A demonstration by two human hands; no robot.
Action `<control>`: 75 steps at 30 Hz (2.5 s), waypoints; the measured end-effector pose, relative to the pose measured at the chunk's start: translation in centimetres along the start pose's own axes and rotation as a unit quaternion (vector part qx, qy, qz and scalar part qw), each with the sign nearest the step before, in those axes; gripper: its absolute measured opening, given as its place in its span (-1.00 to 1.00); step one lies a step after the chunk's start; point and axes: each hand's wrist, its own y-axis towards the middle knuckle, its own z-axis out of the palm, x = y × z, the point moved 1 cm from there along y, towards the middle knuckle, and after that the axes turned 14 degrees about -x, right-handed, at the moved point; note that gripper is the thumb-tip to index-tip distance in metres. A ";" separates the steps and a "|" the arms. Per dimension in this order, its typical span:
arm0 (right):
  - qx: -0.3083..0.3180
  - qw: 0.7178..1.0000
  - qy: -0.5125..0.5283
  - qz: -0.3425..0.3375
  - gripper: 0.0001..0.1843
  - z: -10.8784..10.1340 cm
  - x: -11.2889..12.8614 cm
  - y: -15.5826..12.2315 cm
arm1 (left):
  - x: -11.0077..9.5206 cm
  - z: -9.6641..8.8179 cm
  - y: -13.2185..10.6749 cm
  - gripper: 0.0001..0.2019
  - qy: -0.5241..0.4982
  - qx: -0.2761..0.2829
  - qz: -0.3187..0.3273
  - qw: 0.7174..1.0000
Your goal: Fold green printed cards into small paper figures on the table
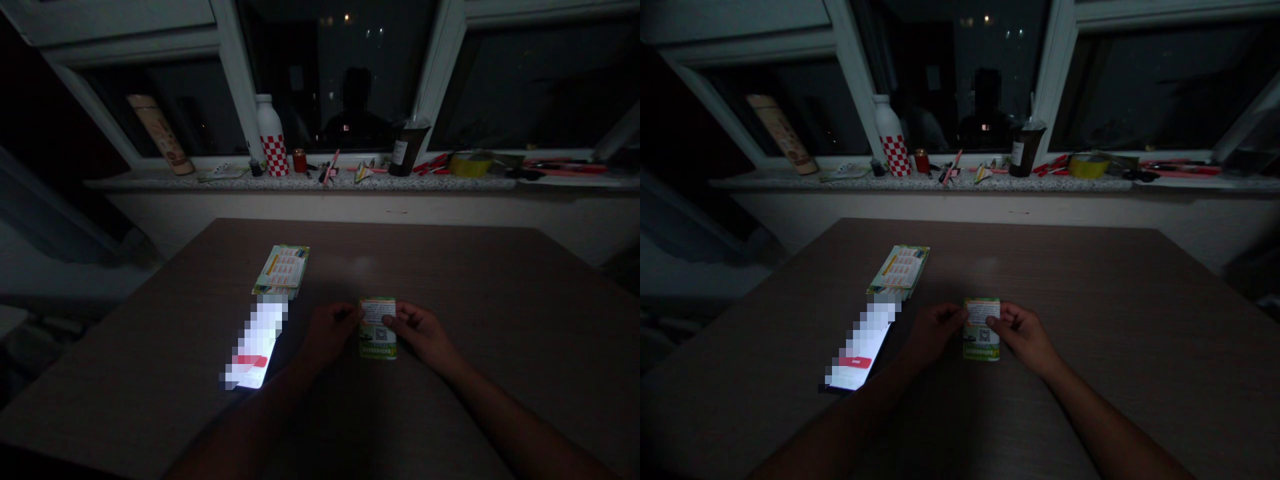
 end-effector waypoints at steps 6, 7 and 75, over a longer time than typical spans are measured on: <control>0.001 1.000 -0.009 -0.003 -0.68 0.0 0.1 -0.1 | -0.1 -0.1 0.0 -0.70 0.012 -0.002 0.001 1.000; 0.001 1.000 -0.011 -0.002 -0.68 0.0 0.2 -0.1 | -0.1 -0.1 0.0 -0.69 0.011 0.000 0.000 1.000; -0.004 0.998 0.035 0.046 -0.60 0.4 -0.2 0.1 | -0.5 0.2 -0.5 -0.69 0.029 -0.011 -0.007 0.999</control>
